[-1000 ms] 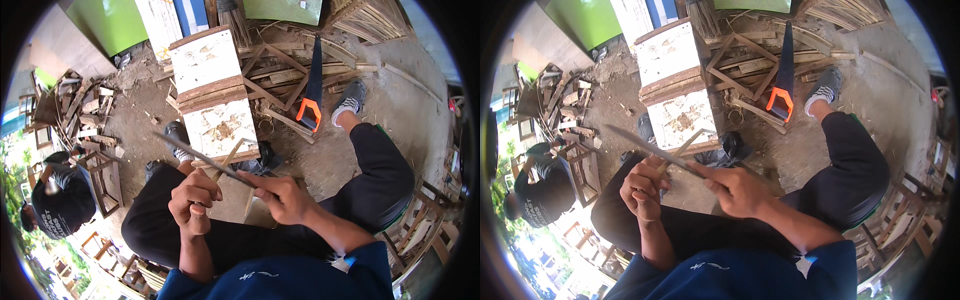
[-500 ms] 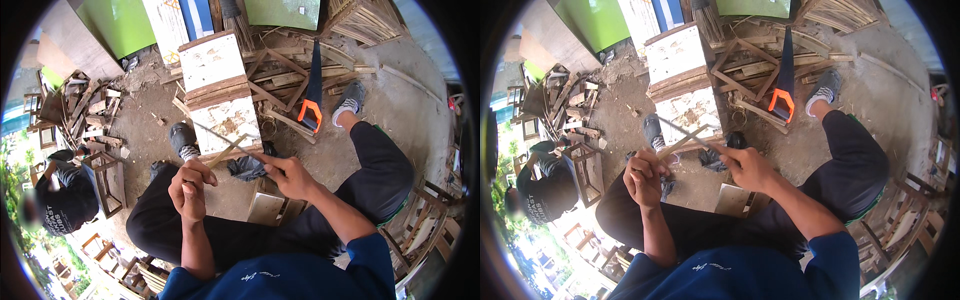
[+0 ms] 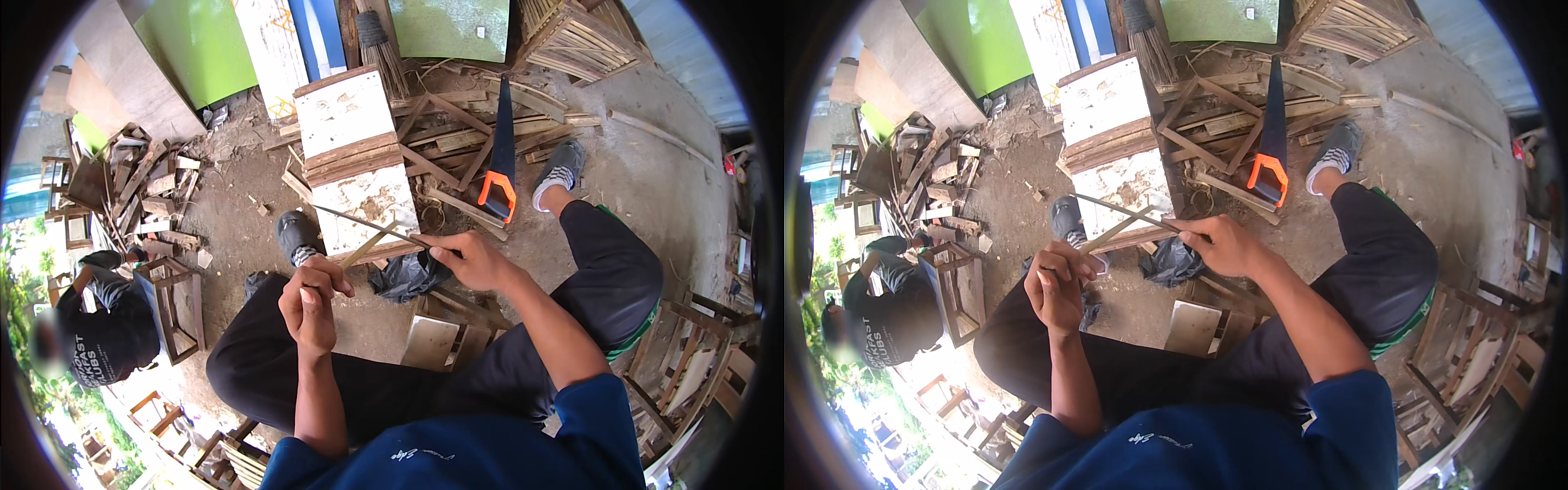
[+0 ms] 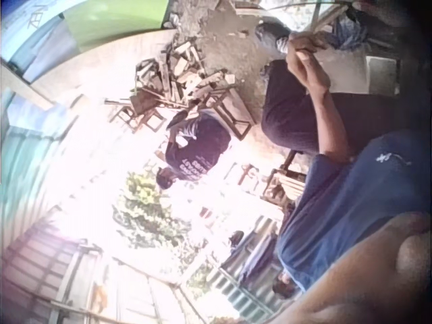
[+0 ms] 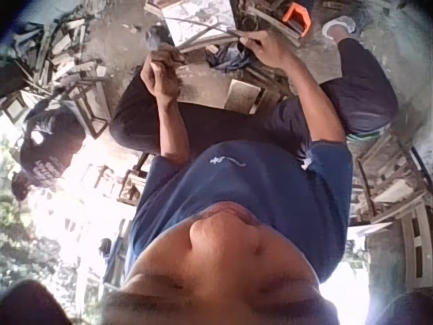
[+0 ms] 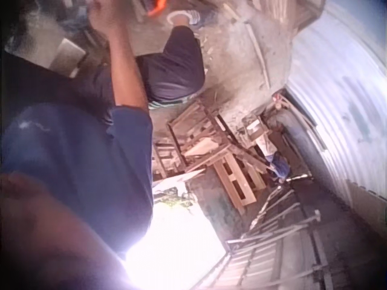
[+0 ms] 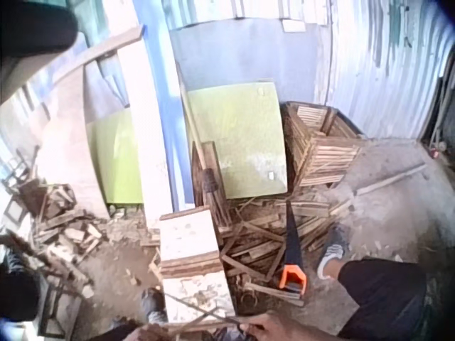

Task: The person sits on the floor and uses a knife to sharpen a thin wooden stick. They repeatedly rotate the stick and scrape the blade along its length to create a pointed tip. The person occasionally inspects the stick and continues sharpening until the desired shape is achieved.

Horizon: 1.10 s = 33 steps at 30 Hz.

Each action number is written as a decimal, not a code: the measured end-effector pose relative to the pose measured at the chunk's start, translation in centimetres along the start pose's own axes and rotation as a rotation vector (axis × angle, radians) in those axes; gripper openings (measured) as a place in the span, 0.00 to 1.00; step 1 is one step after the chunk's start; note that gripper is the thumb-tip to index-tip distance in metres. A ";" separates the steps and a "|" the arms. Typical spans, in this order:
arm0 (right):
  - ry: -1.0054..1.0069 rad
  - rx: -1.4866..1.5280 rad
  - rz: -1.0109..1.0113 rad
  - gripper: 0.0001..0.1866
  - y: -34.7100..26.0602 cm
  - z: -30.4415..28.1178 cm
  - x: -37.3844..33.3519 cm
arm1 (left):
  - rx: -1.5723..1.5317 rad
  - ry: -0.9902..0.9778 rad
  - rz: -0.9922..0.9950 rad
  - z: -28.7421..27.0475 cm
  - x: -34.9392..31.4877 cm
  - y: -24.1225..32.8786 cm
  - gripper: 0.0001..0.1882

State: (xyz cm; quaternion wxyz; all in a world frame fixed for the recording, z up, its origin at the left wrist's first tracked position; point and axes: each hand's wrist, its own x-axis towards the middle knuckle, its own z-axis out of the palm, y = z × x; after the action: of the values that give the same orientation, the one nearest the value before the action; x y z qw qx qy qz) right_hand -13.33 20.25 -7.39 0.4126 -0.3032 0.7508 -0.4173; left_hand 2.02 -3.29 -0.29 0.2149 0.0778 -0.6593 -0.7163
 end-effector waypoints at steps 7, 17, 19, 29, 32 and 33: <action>0.058 -0.080 0.105 0.19 1.1 -0.3 0.0 | 0.011 0.047 -0.005 0.0 -0.1 0.3 0.27; 0.263 0.136 -0.002 0.22 0.6 -0.5 -0.5 | 0.032 0.026 0.100 3.1 0.9 -0.8 0.23; 0.268 0.159 -0.005 0.23 -1.2 -0.5 -1.1 | 0.113 -0.018 0.100 4.0 1.2 -1.0 0.23; 0.084 0.193 -0.240 0.21 -6.8 1.4 -2.9 | 0.338 0.081 0.303 4.2 0.6 -0.9 0.28; 0.104 0.215 -0.244 0.21 -7.0 1.6 -3.0 | 0.398 0.074 0.386 4.2 0.6 -1.7 0.28; 0.107 0.238 -0.254 0.21 -7.0 1.8 -3.0 | 0.407 0.070 0.409 4.3 0.4 -1.9 0.28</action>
State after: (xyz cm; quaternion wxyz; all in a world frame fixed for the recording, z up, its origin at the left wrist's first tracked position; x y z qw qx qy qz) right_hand -9.55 18.68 -0.67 0.3490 -0.3222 0.6726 -0.5674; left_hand -0.46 0.51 -1.57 0.3576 0.0093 -0.7836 -0.5079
